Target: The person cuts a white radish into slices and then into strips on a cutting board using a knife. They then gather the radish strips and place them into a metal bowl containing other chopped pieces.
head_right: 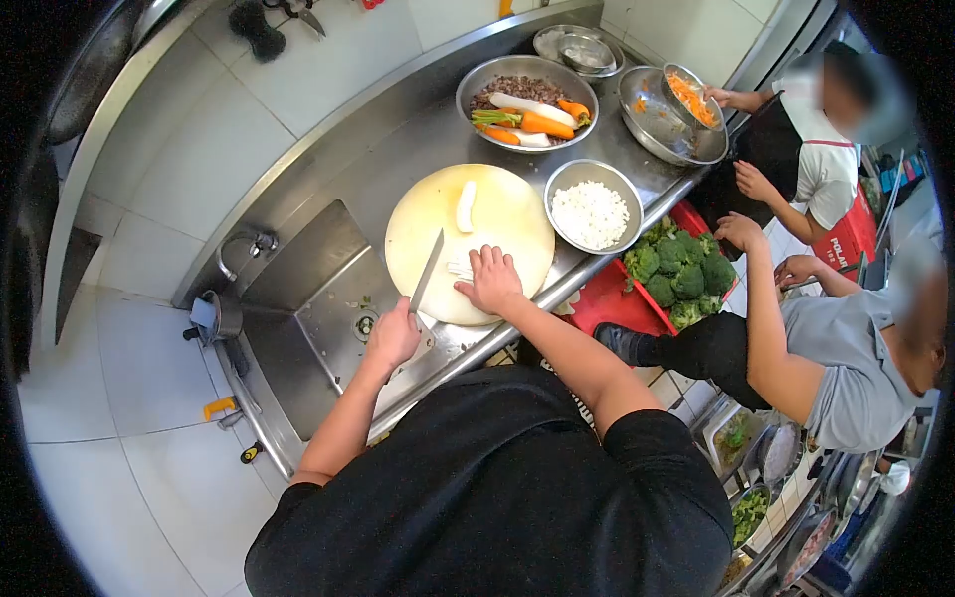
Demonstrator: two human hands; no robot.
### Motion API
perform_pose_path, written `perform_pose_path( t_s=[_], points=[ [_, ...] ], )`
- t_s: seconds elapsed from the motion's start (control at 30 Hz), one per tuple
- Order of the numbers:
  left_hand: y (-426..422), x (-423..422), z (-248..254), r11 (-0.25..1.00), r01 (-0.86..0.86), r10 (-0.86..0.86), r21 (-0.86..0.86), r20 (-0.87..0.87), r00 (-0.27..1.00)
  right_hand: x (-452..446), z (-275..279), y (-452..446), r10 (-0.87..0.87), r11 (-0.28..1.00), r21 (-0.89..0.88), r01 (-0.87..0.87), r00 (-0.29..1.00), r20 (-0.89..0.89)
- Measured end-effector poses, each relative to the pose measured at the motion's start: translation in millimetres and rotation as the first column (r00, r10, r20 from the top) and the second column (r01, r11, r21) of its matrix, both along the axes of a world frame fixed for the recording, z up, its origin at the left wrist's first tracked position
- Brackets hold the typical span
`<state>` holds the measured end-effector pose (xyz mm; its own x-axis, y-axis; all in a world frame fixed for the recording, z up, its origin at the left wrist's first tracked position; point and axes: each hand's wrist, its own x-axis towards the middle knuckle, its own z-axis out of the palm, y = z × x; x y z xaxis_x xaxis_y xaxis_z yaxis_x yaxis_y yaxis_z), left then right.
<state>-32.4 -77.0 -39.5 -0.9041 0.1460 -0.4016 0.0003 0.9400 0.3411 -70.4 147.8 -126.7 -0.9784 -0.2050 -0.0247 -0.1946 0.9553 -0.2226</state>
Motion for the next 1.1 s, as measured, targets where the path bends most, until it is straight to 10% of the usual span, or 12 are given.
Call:
perform_pose_path(
  t_s=[1.1],
  points=[
    [20, 10, -12, 0.996, -0.043, 0.046, 0.077, -0.031, 0.998, 7, 0, 11, 0.093, 0.995, -0.027, -0.094, 0.995, -0.044]
  ],
)
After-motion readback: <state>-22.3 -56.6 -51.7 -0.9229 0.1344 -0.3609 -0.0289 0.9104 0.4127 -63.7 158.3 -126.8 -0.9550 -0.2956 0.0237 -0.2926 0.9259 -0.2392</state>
